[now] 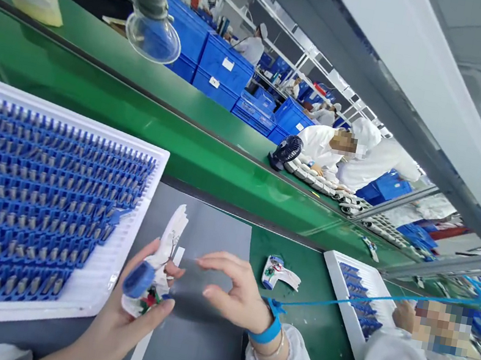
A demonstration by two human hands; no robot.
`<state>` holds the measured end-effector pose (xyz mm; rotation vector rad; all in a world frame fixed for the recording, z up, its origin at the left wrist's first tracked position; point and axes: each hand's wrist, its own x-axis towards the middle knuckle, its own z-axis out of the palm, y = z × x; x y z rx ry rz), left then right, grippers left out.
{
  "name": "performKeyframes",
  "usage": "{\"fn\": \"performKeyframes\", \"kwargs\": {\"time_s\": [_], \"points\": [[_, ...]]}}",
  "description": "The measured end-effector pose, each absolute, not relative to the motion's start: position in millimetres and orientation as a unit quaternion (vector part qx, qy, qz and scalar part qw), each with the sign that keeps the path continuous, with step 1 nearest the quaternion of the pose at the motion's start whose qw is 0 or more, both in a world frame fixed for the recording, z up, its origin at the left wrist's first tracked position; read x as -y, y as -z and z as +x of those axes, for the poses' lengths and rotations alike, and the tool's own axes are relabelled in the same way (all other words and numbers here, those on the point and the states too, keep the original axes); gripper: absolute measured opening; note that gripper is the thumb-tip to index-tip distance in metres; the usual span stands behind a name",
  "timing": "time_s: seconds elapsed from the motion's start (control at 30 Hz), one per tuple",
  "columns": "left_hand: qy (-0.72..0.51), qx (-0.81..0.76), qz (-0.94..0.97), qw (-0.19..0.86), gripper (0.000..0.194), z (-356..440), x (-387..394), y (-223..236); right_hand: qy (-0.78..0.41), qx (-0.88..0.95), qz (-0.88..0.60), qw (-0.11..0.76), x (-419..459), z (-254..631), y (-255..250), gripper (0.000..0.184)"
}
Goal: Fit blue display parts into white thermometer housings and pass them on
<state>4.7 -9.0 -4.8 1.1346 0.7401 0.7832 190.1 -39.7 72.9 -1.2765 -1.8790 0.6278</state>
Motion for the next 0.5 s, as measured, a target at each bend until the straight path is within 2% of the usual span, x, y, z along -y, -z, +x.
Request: {"fn": "performKeyframes", "kwargs": {"time_s": [0.1,0.17,0.33,0.5], "points": [[-0.332,-0.318,0.635,0.620,0.054,7.7,5.4,13.2,-0.236,0.756,-0.489,0.366,44.3,189.6,-77.4,0.056],[-0.317,-0.283,0.705,0.568,0.053,9.5,2.2,17.4,-0.248,0.778,-0.480,0.320,47.0,184.0,-77.3,0.059],[-0.283,-0.274,0.760,0.518,0.060,11.5,-1.4,18.7,-0.254,0.755,-0.571,0.199,51.9,174.4,-80.9,0.046],[-0.267,-0.284,0.751,0.533,0.053,12.9,0.2,15.2,-0.230,0.739,-0.613,0.158,57.0,180.2,-92.1,0.034]]}}
